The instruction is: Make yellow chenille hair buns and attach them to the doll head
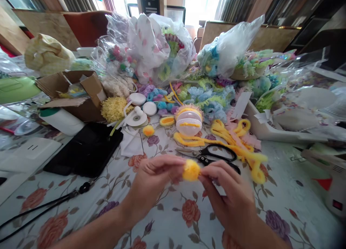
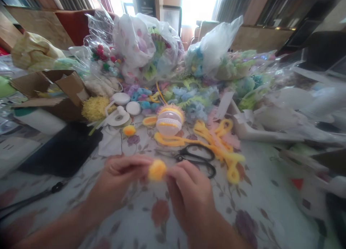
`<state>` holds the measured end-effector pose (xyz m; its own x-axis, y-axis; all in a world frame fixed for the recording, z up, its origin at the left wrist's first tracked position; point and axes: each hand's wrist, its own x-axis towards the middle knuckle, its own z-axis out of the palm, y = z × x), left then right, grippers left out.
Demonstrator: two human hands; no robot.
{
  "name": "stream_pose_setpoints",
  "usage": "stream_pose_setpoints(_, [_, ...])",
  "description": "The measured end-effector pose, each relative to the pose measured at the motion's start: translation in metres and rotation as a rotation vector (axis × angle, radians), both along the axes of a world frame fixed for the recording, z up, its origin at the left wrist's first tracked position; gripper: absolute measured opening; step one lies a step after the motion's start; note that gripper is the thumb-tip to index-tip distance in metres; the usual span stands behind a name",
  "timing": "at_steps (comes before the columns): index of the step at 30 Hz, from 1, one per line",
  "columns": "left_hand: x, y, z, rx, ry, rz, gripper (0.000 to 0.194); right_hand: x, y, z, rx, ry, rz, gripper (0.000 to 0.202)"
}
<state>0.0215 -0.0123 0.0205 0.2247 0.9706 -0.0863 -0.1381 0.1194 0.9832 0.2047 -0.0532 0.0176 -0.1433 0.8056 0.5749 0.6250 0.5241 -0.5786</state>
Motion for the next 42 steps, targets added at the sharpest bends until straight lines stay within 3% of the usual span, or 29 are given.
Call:
stream_pose_setpoints(2, [-0.003, 0.007, -0.002, -0.076, 0.042, 0.168, 0.011, 0.002, 0.005, -0.002, -0.051, 0.044, -0.048, 0.012])
stream_pose_setpoints(4, [-0.004, 0.009, -0.003, -0.046, 0.095, 0.190, 0.024, 0.003, 0.008, -0.006, -0.172, 0.091, -0.056, 0.009])
stream_pose_setpoints(8, [0.002, 0.002, -0.005, 0.133, 0.097, -0.173, 0.052, 0.000, 0.006, -0.015, -0.320, 0.135, 0.034, 0.007])
stream_pose_setpoints(9, [0.003, 0.000, -0.006, 0.152, 0.085, -0.243, 0.050, -0.001, 0.006, -0.016, -0.302, 0.130, 0.071, 0.008])
stream_pose_setpoints(11, [0.006, -0.003, -0.008, 0.139, 0.068, -0.259, 0.035, -0.003, 0.006, -0.017, -0.242, 0.112, 0.112, 0.010])
stream_pose_setpoints(15, [0.003, 0.002, -0.008, 0.053, 0.118, -0.011, 0.017, 0.000, 0.013, -0.015, -0.201, 0.139, -0.009, 0.010])
stream_pose_setpoints(19, [0.000, 0.009, -0.004, 0.048, 0.204, 0.162, 0.016, 0.003, 0.017, -0.017, -0.423, 0.364, -0.061, 0.009])
stream_pose_setpoints(21, [0.001, 0.008, -0.003, 0.038, 0.187, 0.095, 0.020, 0.001, 0.017, -0.018, -0.454, 0.403, -0.031, 0.008])
stream_pose_setpoints(24, [0.004, 0.003, -0.004, 0.013, 0.124, -0.139, 0.046, -0.002, 0.014, -0.019, -0.315, 0.311, 0.036, 0.006])
stream_pose_setpoints(26, [0.006, 0.000, -0.005, 0.027, 0.116, -0.200, 0.040, -0.003, 0.013, -0.019, -0.226, 0.261, 0.071, 0.006])
stream_pose_setpoints(28, [0.006, -0.001, -0.007, 0.065, 0.125, -0.138, 0.025, -0.003, 0.013, -0.018, -0.195, 0.246, 0.065, 0.007])
stream_pose_setpoints(32, [0.005, -0.002, -0.007, 0.174, 0.180, 0.011, 0.023, -0.002, 0.013, -0.017, -0.249, 0.245, 0.024, 0.010])
stream_pose_setpoints(38, [0.005, -0.006, -0.010, 0.323, 0.238, 0.018, 0.018, -0.004, 0.012, -0.016, -0.243, 0.202, 0.071, 0.016])
stream_pose_setpoints(42, [0.006, -0.008, -0.012, 0.313, 0.231, 0.004, 0.015, -0.004, 0.012, -0.018, -0.229, 0.226, 0.091, 0.016])
